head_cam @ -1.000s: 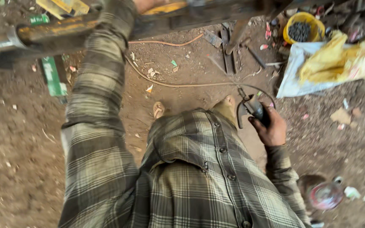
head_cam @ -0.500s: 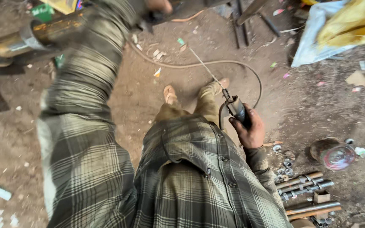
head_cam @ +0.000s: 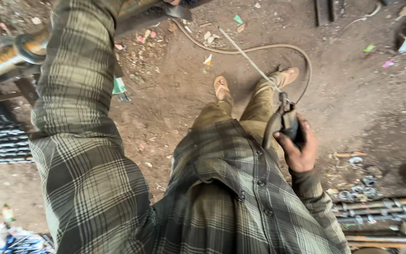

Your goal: The person welds metal pipe joints on a horizontal pipe assembly using an arc welding electrode holder, producing sparks as they weld along the joints. They reposition along the pipe, tap and knock slag off the welds with a chipping hammer, and continue welding additional spots on the pipe frame.

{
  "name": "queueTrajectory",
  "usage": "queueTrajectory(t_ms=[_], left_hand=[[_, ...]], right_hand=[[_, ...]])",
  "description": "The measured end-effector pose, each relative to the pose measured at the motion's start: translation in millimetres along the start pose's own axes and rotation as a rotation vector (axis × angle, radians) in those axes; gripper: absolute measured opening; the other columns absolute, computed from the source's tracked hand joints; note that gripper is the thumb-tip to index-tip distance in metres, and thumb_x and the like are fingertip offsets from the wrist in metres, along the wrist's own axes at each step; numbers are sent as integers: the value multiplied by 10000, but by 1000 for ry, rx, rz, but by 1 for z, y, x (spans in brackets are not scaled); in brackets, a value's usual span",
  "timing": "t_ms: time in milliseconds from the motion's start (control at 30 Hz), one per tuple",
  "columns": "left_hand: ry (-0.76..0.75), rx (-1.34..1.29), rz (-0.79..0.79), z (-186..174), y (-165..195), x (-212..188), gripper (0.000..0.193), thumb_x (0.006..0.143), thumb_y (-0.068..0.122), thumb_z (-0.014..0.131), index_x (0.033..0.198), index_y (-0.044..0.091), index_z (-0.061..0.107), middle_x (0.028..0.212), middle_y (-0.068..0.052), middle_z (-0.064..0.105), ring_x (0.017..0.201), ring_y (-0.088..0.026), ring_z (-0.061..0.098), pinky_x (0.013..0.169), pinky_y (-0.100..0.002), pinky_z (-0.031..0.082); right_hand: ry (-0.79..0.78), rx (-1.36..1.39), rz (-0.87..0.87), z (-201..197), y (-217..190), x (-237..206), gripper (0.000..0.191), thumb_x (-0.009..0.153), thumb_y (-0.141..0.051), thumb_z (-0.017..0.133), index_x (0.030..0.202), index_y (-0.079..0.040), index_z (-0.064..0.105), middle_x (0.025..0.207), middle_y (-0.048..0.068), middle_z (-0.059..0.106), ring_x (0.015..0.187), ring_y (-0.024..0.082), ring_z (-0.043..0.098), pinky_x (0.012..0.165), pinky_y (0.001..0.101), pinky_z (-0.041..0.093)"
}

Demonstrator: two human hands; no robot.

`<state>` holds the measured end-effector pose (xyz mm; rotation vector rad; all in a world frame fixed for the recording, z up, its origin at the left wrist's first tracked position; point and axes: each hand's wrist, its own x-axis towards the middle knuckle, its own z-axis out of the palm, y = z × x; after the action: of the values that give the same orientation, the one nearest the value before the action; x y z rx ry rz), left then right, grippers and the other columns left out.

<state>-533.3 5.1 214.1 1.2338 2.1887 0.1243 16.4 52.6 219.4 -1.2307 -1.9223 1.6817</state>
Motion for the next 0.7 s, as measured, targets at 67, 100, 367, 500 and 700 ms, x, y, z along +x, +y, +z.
queueTrajectory(t_ms=[67, 100, 367, 500, 700], left_hand=[[-3, 15, 0, -1, -4, 0, 350, 856, 406, 746, 987, 81, 746, 772, -95, 692, 611, -255, 682, 499, -420, 558], [-7, 24, 1, -1, -5, -2, 346, 859, 404, 743, 983, 81, 747, 768, -96, 691, 609, -255, 681, 498, -420, 556], [-27, 100, 1, 0, -6, -6, 315, 884, 389, 725, 949, 82, 752, 739, -104, 679, 590, -255, 672, 490, -415, 546], [-32, 127, 20, 3, -10, 3, 304, 897, 382, 716, 932, 82, 755, 725, -108, 674, 581, -255, 667, 486, -413, 540], [-33, 165, 49, 6, -13, 12, 294, 915, 370, 703, 906, 82, 758, 704, -114, 665, 567, -255, 661, 480, -409, 532]], right_hand=[[-12, 139, 35, 4, -4, -4, 587, 909, -57, 776, 1409, 81, 500, 1236, 104, 606, 1125, 161, 572, 1011, 300, 478], [-22, 159, 51, 7, -5, -5, 578, 917, -54, 760, 1415, 77, 498, 1228, 101, 605, 1116, 163, 572, 1007, 301, 480], [-32, 194, 17, 36, -5, 5, 540, 932, -51, 713, 1397, 74, 469, 1210, 100, 554, 1111, 175, 556, 1011, 312, 471], [-44, 264, 2, 52, -6, 8, 552, 944, -66, 698, 1418, 68, 451, 1238, 92, 556, 1145, 176, 563, 1043, 317, 470], [-12, 236, -21, 73, -4, 5, 584, 936, -87, 715, 1432, 76, 454, 1263, 107, 544, 1189, 189, 545, 1077, 325, 445]])
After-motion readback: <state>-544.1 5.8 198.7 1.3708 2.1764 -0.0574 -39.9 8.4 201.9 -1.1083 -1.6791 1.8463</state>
